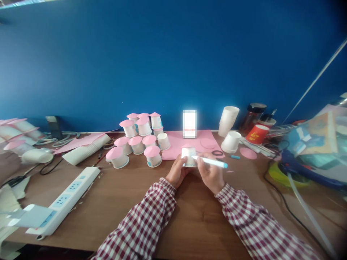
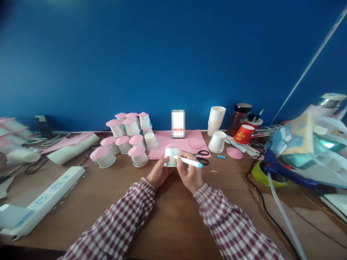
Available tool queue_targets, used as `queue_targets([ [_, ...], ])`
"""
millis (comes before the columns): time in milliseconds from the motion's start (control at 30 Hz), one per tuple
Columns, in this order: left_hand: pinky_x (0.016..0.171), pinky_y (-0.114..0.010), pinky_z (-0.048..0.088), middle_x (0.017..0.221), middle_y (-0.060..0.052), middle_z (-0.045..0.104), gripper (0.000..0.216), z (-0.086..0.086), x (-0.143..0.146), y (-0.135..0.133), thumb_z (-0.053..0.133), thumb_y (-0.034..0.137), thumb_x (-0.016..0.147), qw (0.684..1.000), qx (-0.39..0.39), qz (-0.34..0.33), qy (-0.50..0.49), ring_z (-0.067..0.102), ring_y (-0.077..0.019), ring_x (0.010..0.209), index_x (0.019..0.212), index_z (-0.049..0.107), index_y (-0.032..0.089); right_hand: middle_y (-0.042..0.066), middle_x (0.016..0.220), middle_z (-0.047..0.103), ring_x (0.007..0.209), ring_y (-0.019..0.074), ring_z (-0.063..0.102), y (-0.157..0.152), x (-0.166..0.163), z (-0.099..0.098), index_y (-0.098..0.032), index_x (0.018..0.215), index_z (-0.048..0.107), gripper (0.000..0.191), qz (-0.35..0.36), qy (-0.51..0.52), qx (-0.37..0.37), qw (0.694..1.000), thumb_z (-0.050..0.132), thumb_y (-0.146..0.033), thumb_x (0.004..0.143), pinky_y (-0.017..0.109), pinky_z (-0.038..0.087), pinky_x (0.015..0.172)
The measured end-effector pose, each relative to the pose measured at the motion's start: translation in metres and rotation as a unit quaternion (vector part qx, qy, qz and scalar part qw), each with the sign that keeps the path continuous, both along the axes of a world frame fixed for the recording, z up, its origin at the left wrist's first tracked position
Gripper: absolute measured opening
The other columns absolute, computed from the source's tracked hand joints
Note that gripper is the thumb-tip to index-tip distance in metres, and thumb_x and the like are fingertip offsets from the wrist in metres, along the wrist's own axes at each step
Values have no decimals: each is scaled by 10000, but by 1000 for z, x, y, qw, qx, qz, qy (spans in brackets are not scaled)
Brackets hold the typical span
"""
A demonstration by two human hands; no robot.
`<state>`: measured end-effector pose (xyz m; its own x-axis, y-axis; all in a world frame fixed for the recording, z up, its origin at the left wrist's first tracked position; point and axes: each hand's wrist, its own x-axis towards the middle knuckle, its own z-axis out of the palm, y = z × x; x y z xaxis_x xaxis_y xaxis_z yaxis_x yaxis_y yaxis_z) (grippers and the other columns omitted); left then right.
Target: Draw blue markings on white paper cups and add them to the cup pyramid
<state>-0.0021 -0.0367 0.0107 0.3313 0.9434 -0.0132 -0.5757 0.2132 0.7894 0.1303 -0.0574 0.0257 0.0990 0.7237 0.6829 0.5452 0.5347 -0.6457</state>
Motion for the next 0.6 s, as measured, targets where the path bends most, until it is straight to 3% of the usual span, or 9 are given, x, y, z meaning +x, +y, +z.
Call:
queue_targets([
  [233, 845, -372, 474, 1062, -113, 627, 352, -1, -2, 2, 548, 350, 808, 1000, 1, -8, -9, 589, -231, 970, 1095, 574, 149, 40, 762, 641, 688, 168, 632, 2, 2, -2, -194, 872, 541, 100, 14, 83, -10, 996, 500, -284, 861, 284, 529, 630],
  [600, 851, -363, 456, 1033, -97, 623, 332, 0, -1, 0, 574, 326, 794, 1000, 22, -8, 2, 580, -208, 938, 1079, 588, 156, 50, 841, 660, 779, 180, 627, -2, 1, 4, -188, 907, 595, 117, 4, -28, 34, 999, 526, -259, 846, 311, 513, 725],
])
